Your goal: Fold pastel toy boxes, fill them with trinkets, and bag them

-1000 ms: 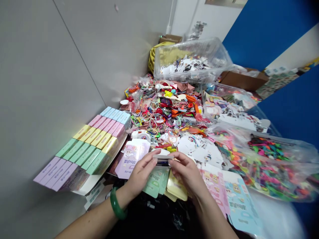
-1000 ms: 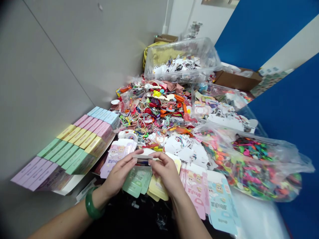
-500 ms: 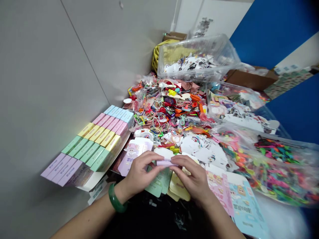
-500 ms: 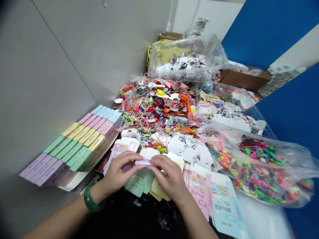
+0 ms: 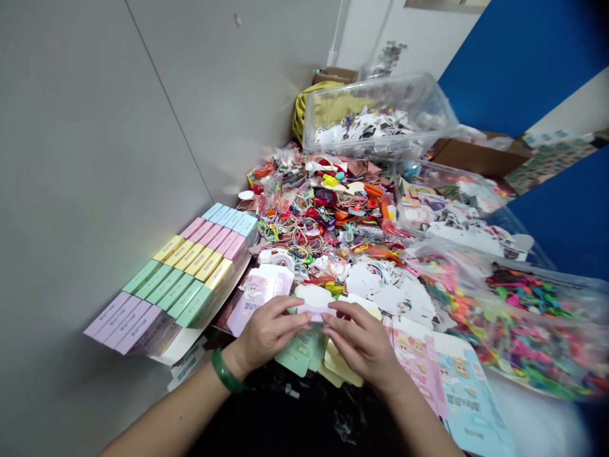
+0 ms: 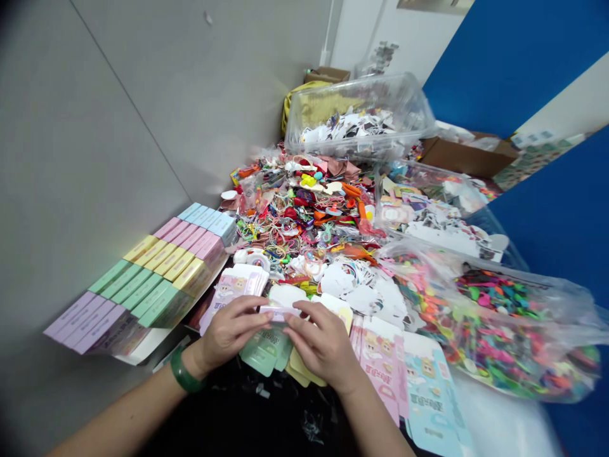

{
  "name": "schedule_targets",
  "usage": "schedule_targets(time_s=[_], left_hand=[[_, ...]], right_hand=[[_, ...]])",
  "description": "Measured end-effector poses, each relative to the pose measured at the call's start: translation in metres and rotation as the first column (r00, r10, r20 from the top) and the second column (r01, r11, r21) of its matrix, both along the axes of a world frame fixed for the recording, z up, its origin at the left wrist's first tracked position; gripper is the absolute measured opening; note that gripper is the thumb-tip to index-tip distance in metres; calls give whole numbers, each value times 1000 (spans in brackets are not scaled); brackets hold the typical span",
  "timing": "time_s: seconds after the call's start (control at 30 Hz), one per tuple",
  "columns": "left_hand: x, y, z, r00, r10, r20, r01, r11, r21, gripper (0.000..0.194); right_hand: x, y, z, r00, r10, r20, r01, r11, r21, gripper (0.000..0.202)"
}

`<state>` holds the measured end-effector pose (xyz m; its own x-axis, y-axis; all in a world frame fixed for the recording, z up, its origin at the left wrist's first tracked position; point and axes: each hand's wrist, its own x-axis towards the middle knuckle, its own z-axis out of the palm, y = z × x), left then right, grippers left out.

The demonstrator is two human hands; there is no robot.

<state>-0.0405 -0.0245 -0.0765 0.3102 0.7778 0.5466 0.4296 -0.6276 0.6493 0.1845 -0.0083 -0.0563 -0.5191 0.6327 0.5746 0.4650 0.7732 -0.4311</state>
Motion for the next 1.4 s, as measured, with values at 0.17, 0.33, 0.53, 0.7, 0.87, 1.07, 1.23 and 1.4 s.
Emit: schedule_targets(time_s=[0.17,0.33,0.53,0.7,0.87,1.07,1.23,1.4], left_hand=[[6,-2,13,999,28,47,-30,998,47,29],[-21,-34,57,984,149,102,-167,967,191,35],[-104,-104,87,861,508,26,-502,858,-111,30],[-137,-145,69,700,710,71,-675,691,-257,30],[-139,-147,24,665,745,58,-736,666,-121,33],[-144,-149,-5,648,759,-60,-754,651,84,41],[-146,-142,-11,600,770,-218,-750,636,183,46],[-144,-136,-10,452,819,-353,-771,558,307,36]], right_hand=[[-1,-3,14,1000,-19,-25,19,1000,-19,34],[-34,3,48,989,114,-94,-124,986,-109,30],[-157,2,57,874,458,-165,-479,869,-124,23],[-224,-7,50,806,588,-60,-591,803,-72,24],[-237,-4,41,787,613,60,-611,790,-56,27],[-238,-11,27,800,560,216,-587,806,81,27],[-238,-9,12,855,464,229,-505,847,166,25],[-229,-13,12,888,386,250,-430,889,156,30]])
